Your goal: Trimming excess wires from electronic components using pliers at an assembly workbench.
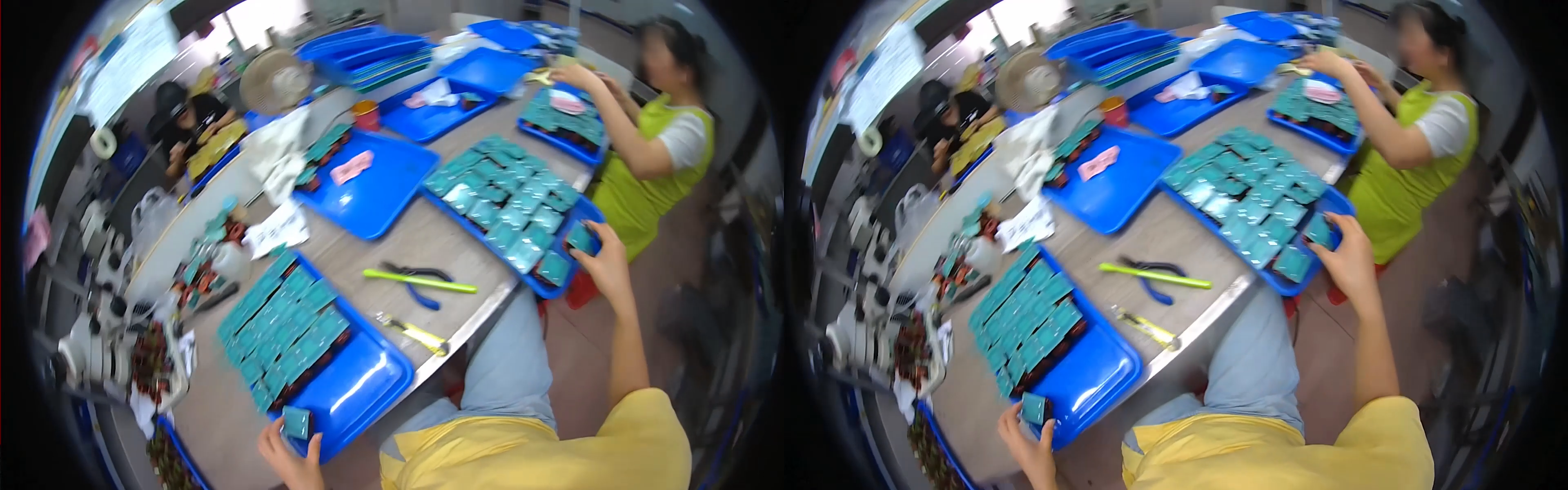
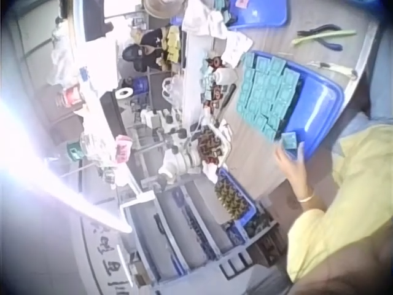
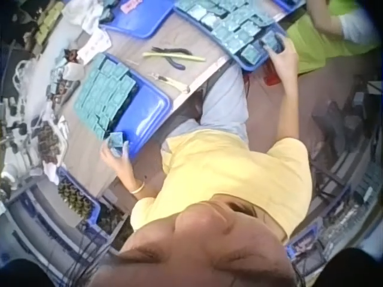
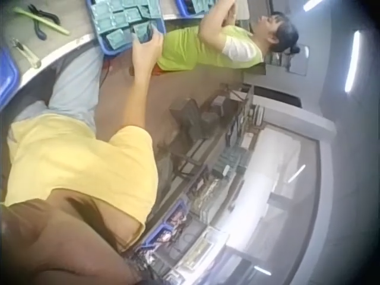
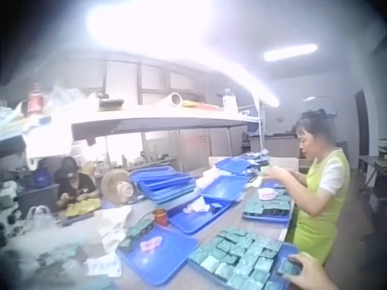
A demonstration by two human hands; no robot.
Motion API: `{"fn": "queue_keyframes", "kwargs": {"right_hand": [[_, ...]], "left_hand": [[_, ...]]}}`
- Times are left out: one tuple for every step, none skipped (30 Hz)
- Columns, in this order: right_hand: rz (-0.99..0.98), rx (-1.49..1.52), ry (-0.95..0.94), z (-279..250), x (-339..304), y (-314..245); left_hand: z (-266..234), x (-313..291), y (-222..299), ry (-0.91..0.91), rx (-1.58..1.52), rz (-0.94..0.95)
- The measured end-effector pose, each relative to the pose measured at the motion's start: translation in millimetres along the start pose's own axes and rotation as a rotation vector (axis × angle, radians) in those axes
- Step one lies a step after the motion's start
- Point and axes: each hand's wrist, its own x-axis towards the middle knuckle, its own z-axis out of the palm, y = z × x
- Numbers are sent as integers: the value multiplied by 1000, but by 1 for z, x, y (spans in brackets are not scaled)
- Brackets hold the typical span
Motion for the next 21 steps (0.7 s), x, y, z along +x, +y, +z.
{"fn": "queue_keyframes", "kwargs": {"right_hand": [[-2, -26, -30, 7, 2, 6], [6, -58, -59, 7, -1, 16], [86, 15, -155, 5, 0, 25], [166, 81, -260, 3, 3, 33], [185, 120, -353, -4, 4, 32], [186, 290, -396, -9, 6, 62], [270, 358, -455, -14, 7, 45], [292, 437, -455, -15, 7, 66], [287, 464, -471, -12, 7, 69], [278, 471, -490, -5, 6, 72], [244, 460, -451, 0, 5, 74], [216, 446, -403, 3, 3, 76], [238, 439, -512, -4, 8, 74], [241, 441, -510, -5, 6, 78], [253, 363, -309, -7, 5, 83], [264, 283, -114, -9, 3, 68], [139, 279, 64, -18, -1, 50], [144, 271, 64, -24, -10, 34], [39, 444, 86, -30, -17, 24], [-69, 614, 109, -34, -22, 20], [-123, 605, 50, -32, -20, 44]], "left_hand": [[6, -7, -12, -5, 95, -25], [11, -11, -23, -25, 188, -43], [11, -10, -20, -46, 116, -74], [15, -5, -10, -61, 46, -107], [17, -2, -5, -61, 55, -118], [19, 2, -1, -61, 50, -113], [23, 4, 0, -41, 75, -151], [24, 4, 1, -26, 81, -176], [25, 2, 0, -16, 99, -199], [25, 1, 0, 7, 150, -182], [25, 0, -1, 27, 197, -159], [27, -2, -3, 28, 202, -161], [28, -2, -4, 54, 213, -178], [29, -3, -5, 79, 222, -193], [31, -2, -4, 78, 217, -183], [30, -4, -3, 106, 5, -236], [28, -3, -1, 130, -208, -288], [22, -2, 6, 122, -211, -288], [16, 4, 20, 71, -604, -335], [9, 9, 33, 16, -1000, -379], [1, 15, 44, -58, -1190, -416]]}}
